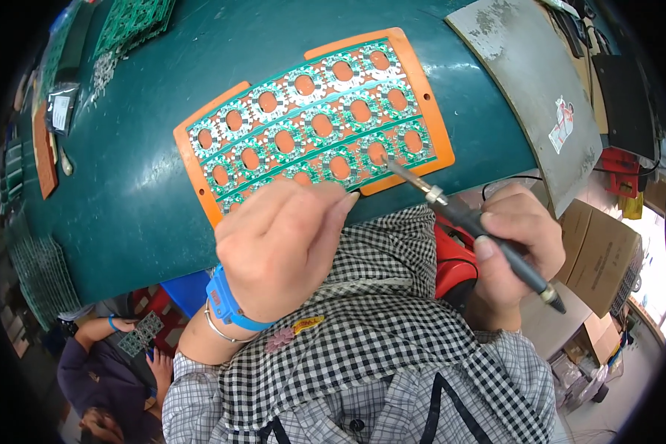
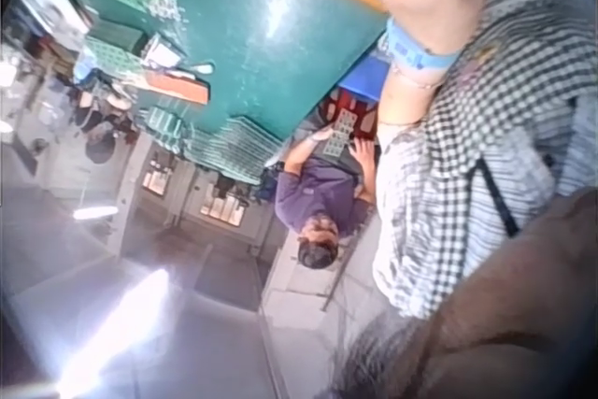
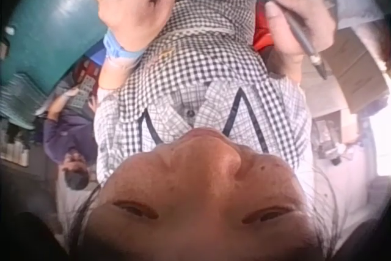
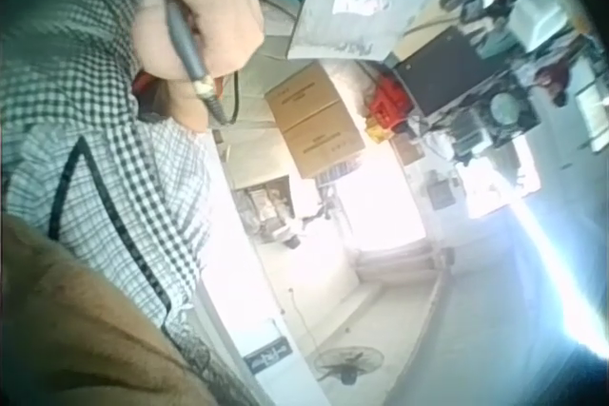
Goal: The person places a circuit board panel onto a fixture, solders components onto the board using a soldering iron, and removes the panel from the fixture.
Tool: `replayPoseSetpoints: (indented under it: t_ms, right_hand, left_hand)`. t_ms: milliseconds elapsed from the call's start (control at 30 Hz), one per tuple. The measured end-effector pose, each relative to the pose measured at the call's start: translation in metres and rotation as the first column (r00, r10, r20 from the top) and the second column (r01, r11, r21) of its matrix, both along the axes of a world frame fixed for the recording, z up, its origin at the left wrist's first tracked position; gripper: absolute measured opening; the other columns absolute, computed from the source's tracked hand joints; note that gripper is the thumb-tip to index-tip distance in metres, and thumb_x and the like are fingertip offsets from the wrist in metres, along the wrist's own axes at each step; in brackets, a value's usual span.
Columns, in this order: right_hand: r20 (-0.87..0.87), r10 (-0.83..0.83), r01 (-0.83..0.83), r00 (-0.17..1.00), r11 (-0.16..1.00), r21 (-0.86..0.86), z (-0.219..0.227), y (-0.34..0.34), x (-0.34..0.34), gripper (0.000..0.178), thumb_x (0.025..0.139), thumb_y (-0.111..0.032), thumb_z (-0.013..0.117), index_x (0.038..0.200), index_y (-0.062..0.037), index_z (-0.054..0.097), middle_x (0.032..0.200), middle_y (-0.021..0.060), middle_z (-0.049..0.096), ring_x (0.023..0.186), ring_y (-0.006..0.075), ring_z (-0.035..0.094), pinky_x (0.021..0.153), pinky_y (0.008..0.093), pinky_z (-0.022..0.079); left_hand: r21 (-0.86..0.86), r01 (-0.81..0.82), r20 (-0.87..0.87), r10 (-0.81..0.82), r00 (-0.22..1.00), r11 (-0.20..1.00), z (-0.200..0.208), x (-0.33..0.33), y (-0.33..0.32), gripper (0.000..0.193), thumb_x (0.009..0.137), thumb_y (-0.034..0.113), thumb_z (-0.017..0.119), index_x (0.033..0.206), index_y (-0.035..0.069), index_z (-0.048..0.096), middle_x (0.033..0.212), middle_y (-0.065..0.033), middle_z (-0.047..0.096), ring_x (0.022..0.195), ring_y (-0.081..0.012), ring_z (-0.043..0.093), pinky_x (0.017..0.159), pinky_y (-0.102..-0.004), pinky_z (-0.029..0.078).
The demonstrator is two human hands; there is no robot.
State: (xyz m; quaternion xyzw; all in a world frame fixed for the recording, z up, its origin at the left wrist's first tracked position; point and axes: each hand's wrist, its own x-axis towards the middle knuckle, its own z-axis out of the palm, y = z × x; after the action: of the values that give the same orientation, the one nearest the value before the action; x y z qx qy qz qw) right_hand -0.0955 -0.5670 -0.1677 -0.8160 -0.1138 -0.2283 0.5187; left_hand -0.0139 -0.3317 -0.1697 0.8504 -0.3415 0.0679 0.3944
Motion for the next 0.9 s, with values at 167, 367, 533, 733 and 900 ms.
replayPoseSetpoints:
  t_ms: [167, 367, 533, 733, 900]
  right_hand:
    - [-0.009, -0.102, 0.102, 0.995, 0.973, 0.206, -0.005, -0.011, 0.0, 0.019, 0.065, 0.003, 0.067, 0.084, 0.0069, 0.066, 0.069, 0.0135, 0.062, 0.059, 0.0213, 0.057, 0.055, 0.0303, 0.044]
    - [-0.035, -0.042, 0.047, 0.999, 0.985, 0.165, -0.007, -0.013, 0.008, 0.022, 0.063, 0.004, 0.068, 0.084, 0.0079, 0.066, 0.066, 0.0127, 0.061, 0.057, 0.0207, 0.057, 0.053, 0.029, 0.042]
    - [-0.007, -0.033, 0.033, 0.999, 0.988, 0.153, -0.01, -0.012, 0.01, 0.021, 0.063, 0.004, 0.069, 0.084, 0.0075, 0.066, 0.066, 0.0125, 0.061, 0.057, 0.0208, 0.057, 0.053, 0.0294, 0.043]
    - [-0.019, -0.037, 0.04, 0.999, 0.988, 0.151, -0.009, -0.011, 0.009, 0.021, 0.063, 0.003, 0.069, 0.083, 0.0071, 0.066, 0.067, 0.0123, 0.061, 0.058, 0.0211, 0.058, 0.054, 0.0297, 0.043]
    - [-0.019, -0.026, 0.029, 0.999, 0.989, 0.148, -0.009, -0.012, 0.01, 0.021, 0.063, 0.003, 0.07, 0.083, 0.0068, 0.066, 0.067, 0.0123, 0.062, 0.058, 0.0211, 0.058, 0.054, 0.03, 0.043]
  left_hand:
    - [-0.088, -0.012, 0.002, 0.012, 1.0, 0.996, 0.006, 0.008, -0.009, 0.019, 0.073, -0.006, 0.076, 0.085, 0.002, 0.063, 0.07, -0.0079, 0.061, 0.06, -0.0221, 0.061, 0.051, -0.0313, 0.047]
    - [-0.045, -0.014, -0.006, 0.014, 1.0, 0.999, -0.004, 0.011, -0.018, 0.012, 0.077, -0.004, 0.076, 0.084, 0.001, 0.067, 0.068, -0.0074, 0.063, 0.055, -0.016, 0.059, 0.05, -0.0262, 0.045]
    - [-0.056, -0.003, 0.055, 0.006, 0.998, 0.998, -0.008, 0.012, -0.017, 0.012, 0.077, -0.003, 0.077, 0.085, 0.001, 0.068, 0.069, -0.0088, 0.065, 0.058, -0.019, 0.063, 0.05, -0.0282, 0.047]
    - [-0.029, 0.003, 0.047, -0.002, 0.999, 1.0, -0.01, 0.012, -0.017, 0.012, 0.077, -0.002, 0.077, 0.085, 0.001, 0.068, 0.07, -0.0095, 0.066, 0.059, -0.02, 0.063, 0.052, -0.0288, 0.048]
    - [-0.005, 0.021, 0.058, -0.021, 0.998, 1.0, -0.009, 0.013, -0.017, 0.013, 0.076, -0.002, 0.077, 0.086, 0.001, 0.069, 0.07, -0.0097, 0.066, 0.06, -0.0209, 0.064, 0.054, -0.03, 0.049]
